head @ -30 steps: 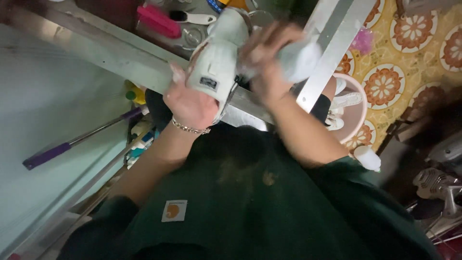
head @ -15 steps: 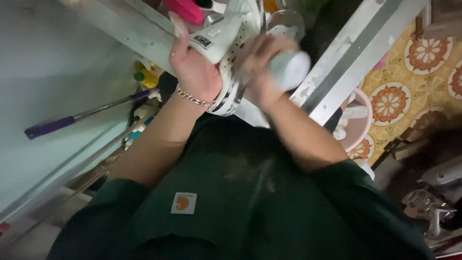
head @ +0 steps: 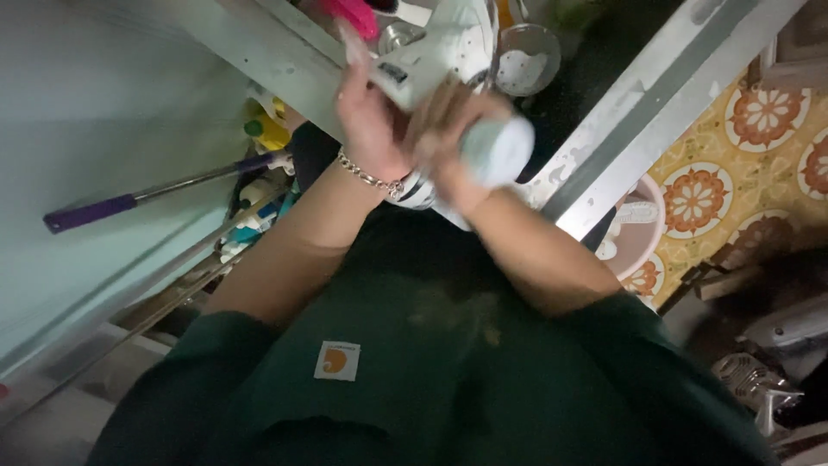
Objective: The person scrubs a white sneaker with a brush and cleaning solution over a sink. They rinse the shoe under running water, remove the insole, and scrub the interior and exterior surfaces before rinsing again.
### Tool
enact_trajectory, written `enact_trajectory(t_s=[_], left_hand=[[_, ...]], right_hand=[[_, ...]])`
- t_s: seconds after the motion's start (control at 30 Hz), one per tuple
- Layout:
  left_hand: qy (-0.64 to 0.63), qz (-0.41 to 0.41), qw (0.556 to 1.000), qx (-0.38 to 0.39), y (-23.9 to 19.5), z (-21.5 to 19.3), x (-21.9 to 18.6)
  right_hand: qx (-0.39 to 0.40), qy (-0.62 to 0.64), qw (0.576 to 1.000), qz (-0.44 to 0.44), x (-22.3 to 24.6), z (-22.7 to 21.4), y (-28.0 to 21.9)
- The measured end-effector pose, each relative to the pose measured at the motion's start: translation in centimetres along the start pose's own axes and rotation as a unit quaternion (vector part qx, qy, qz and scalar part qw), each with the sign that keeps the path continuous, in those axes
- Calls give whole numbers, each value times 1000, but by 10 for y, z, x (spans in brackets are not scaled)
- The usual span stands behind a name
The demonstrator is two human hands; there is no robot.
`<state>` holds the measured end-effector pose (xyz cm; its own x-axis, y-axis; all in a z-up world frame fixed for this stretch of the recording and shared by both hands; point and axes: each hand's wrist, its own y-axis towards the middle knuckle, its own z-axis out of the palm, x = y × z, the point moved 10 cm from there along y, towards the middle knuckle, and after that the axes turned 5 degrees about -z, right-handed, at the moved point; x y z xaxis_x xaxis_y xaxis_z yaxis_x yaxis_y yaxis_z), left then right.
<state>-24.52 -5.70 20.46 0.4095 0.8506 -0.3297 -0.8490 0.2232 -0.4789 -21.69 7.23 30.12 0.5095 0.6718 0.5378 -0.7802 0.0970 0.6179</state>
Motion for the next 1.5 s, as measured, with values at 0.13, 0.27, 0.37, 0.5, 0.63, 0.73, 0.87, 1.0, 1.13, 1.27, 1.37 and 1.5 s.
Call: enact_trajectory(t_s=[0.13,0.27,0.37,0.5,0.63,0.73,0.87,1.0,1.13,1.27,1.37,1.5], left_hand=[[5,-50,994,92,-10,37,1],[-67,14,997,-32,-5,25,-13],[-29,45,999,-11,12,-18,-13],[38,32,957,286,15,0,-3],[336,-28,908,249,-21,43,-8],[687,0,676,266,-73,62,-21],[866,101,437,221,-98,53,-32],[816,265,440,264,-96,48,-23],[783,167,533,273,-90,68,11],[831,201,468,223,-86,101,36],[811,242,471,250,-107,137,42],[833,204,452,245,-110,138,65]], right_hand=[[-36,-95,993,-61,21,-32,27],[-41,20,999,19,3,-22,-16],[-39,-96,994,-19,20,6,-18],[-111,-86,989,-57,18,-34,8],[-70,-128,989,-29,11,-36,-3],[-88,-87,992,-32,7,-52,9],[-104,-69,991,-48,14,-61,10],[-115,-69,991,-30,28,-59,15],[-128,-61,990,-22,72,-40,30],[-44,-78,996,-16,113,4,46],[-74,-74,993,-55,131,-42,41],[-127,-86,987,-40,153,-5,43]])
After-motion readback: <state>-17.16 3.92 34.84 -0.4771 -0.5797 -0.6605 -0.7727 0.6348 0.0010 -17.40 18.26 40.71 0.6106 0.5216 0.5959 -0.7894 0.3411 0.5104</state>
